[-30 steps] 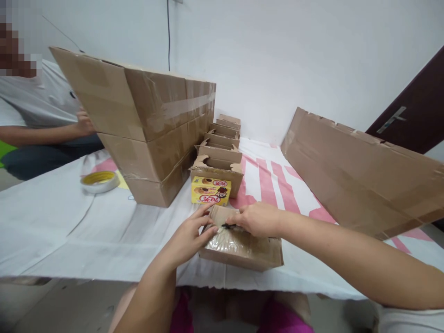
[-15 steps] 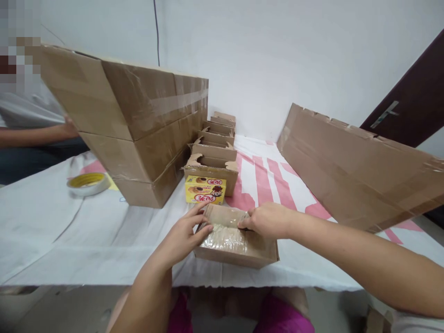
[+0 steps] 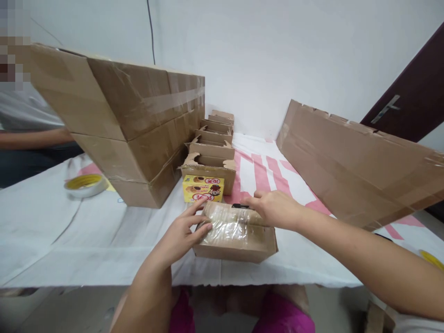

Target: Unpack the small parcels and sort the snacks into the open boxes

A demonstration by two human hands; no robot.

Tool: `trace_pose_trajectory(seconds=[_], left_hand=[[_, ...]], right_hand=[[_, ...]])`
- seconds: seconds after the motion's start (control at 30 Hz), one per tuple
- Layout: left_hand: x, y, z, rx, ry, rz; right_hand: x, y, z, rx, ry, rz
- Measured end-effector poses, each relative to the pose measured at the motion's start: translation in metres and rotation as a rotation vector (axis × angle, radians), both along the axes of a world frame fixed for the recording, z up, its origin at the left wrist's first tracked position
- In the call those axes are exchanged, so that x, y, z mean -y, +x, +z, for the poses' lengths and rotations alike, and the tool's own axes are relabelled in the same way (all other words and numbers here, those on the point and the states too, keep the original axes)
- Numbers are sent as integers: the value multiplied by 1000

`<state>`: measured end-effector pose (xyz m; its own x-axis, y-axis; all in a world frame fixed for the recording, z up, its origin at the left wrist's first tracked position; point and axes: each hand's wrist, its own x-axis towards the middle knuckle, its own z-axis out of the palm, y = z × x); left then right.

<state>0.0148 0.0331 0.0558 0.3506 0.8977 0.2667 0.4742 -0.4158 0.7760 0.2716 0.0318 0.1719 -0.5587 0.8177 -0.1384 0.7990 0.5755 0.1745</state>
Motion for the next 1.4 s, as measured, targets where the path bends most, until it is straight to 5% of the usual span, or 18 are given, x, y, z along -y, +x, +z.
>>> trace_pose_trajectory(seconds=[0.4, 0.57, 0.8, 0.9, 1.03, 1.23, 1.3, 1.4], left_hand=[[0, 0, 0, -8, 54, -21], [0, -2, 1, 1, 40, -46], [0, -3, -2, -24, 26, -34], [0, -4, -1, -43, 14, -30], [0, -4, 0, -74, 30, -21], [-2, -3, -3, -86, 46, -7], [-3, -3, -3, -85, 38, -5], [-3, -3, -4, -81, 23, -8]], right_hand=[[-5, -16, -14, -104, 10, 124], [4, -27, -13, 61, 56, 165], [38, 27, -23, 12, 34, -47], [53, 73, -42, -121, 138, -157], [68, 129, -90, -225, 225, -357], [85, 167, -168, -238, -14, -456], [83, 171, -177, -226, -70, -444], [70, 167, -164, -243, -12, -380]])
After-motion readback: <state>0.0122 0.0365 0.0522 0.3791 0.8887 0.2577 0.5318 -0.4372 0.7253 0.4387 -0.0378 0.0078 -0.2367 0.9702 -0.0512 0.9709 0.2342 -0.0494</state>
